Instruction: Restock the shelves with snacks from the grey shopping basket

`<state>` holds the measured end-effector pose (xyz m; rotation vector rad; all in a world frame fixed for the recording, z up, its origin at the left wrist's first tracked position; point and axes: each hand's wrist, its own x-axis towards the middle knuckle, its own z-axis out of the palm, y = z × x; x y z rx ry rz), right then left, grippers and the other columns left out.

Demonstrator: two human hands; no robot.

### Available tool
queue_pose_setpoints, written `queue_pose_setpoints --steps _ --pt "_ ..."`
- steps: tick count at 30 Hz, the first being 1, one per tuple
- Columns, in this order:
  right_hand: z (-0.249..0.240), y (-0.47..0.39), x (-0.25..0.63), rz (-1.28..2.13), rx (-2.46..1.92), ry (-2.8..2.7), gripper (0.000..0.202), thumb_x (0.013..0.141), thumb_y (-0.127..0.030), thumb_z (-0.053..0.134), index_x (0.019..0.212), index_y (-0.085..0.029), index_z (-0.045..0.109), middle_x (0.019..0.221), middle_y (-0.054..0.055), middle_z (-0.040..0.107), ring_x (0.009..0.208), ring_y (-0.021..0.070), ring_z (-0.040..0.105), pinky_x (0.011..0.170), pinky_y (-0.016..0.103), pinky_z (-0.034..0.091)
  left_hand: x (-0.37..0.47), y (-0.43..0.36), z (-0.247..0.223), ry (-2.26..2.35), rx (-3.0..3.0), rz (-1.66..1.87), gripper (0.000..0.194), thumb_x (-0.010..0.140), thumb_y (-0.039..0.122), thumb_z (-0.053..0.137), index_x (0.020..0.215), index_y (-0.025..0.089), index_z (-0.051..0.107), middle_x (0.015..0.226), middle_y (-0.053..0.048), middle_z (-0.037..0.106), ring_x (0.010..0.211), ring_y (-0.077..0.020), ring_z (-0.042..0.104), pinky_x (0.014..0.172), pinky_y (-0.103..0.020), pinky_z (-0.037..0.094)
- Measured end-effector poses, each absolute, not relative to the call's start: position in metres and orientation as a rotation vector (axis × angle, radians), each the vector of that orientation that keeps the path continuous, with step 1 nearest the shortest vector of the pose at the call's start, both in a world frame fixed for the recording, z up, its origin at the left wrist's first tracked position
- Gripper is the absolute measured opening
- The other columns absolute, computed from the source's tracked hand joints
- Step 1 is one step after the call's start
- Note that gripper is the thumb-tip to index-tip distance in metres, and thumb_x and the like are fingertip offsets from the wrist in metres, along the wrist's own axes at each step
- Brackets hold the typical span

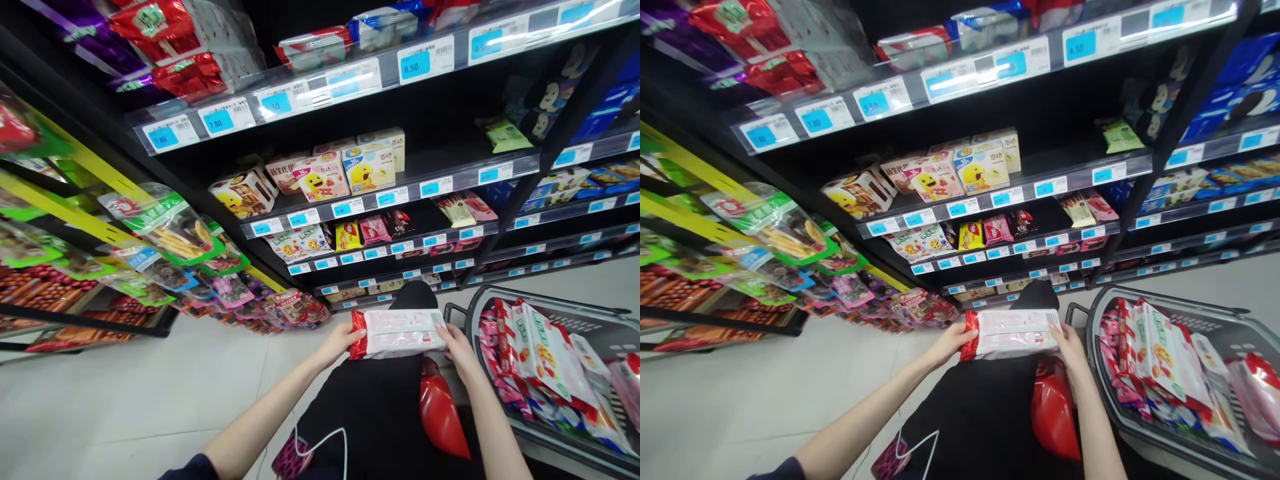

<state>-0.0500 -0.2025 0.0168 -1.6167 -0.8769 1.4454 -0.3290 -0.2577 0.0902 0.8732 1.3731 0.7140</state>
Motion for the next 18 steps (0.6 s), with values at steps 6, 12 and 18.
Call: queue_pose_setpoints --steps 6,12,18 --pt "0.009 -0.207 -0.04 1.857 -1.122 -0.315 0.038 0.057 -0.037 0.078 0.085 -0.016 0.062 0.084 0.007 0.068 0.077 0.0236 0.063 0.07 0.038 0.05 -0.328 -0.246 0.12 1.251 1.228 0.629 0.037 0.077 0.047 0.056 0.082 0.012 0.064 0.078 -0.005 0.065 0.071 -0.0176 0.057 0.068 -0.026 0.044" --pt "0.017 -0.205 -0.04 1.6 -0.938 -0.367 0.037 0.056 -0.032 0.078 0.088 -0.025 0.062 0.096 0.004 0.067 0.095 0.0247 0.06 0.088 0.046 0.043 -0.345 -0.233 0.151 1.426 2.03 0.488 0.028 0.09 0.032 0.039 0.082 0.015 0.06 0.088 -0.006 0.057 0.08 -0.0162 0.052 0.075 -0.027 0.042" --pt "0.035 -0.212 -0.038 1.606 -0.786 -0.508 0.023 0.062 -0.041 0.072 0.075 -0.025 0.06 0.118 0.005 0.058 0.112 0.0304 0.051 0.09 0.053 0.04 -0.344 -0.241 0.131 1.707 2.108 0.764 0.023 0.089 0.022 0.036 0.089 0.018 0.058 0.087 -0.005 0.046 0.078 -0.0148 0.047 0.071 -0.029 0.043"
